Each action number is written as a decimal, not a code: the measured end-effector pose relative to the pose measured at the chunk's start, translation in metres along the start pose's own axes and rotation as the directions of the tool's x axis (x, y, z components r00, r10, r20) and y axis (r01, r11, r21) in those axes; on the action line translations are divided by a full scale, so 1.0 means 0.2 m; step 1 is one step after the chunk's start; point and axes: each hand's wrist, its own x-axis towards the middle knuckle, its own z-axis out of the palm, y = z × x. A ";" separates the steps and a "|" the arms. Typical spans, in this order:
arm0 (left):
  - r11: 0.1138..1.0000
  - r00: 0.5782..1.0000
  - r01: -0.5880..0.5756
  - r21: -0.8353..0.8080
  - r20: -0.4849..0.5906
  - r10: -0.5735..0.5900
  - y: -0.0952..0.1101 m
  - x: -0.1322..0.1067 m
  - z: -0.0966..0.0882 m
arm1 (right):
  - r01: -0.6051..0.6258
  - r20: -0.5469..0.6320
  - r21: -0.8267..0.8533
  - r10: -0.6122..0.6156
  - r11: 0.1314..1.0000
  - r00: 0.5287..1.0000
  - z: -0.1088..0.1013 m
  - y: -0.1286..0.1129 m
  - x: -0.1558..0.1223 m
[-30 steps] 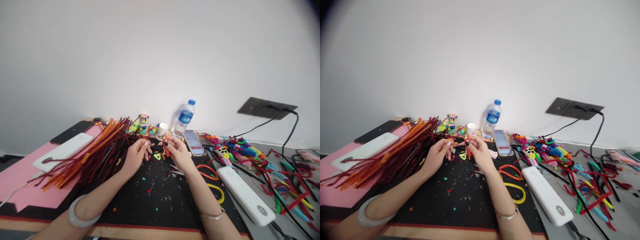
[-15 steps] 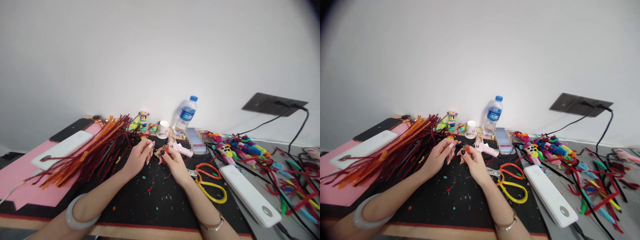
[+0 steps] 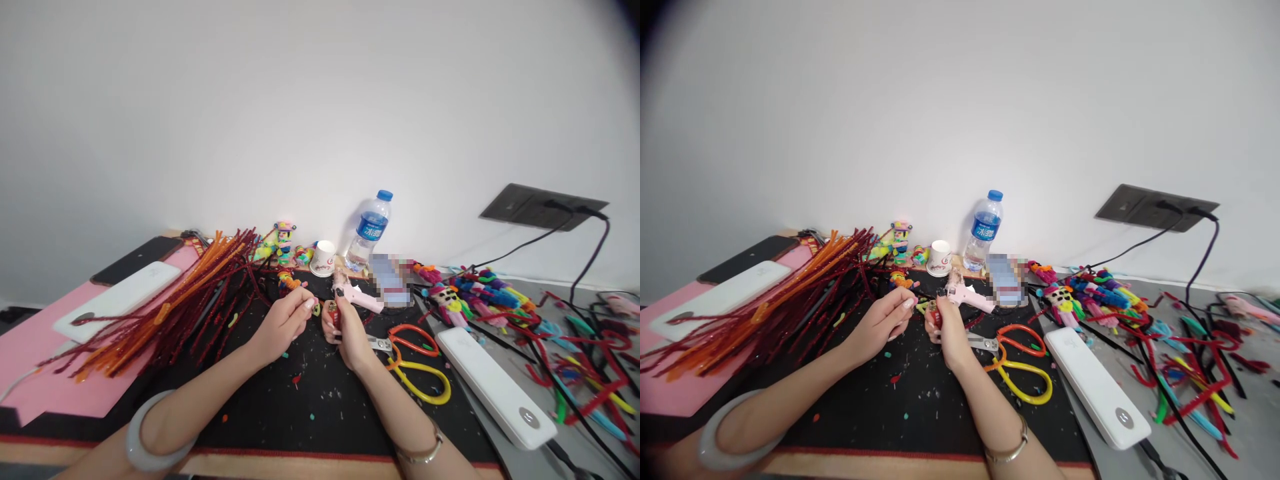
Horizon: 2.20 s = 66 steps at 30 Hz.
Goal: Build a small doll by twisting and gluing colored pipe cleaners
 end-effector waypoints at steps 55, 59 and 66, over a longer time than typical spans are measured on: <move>1.000 0.999 0.006 0.021 0.038 -0.007 -0.01 0.00 0.02 | 0.047 -0.117 -0.258 -0.079 0.965 0.990 0.02 0.01 0.01; 1.000 0.999 0.003 0.020 0.038 -0.004 0.00 0.00 0.02 | 0.028 -0.129 -0.210 -0.056 0.977 0.990 0.03 0.00 0.01; 1.000 0.998 -0.006 0.025 0.055 0.005 0.01 -0.01 0.03 | -0.026 -0.136 -0.118 0.009 0.993 0.991 0.03 0.01 0.02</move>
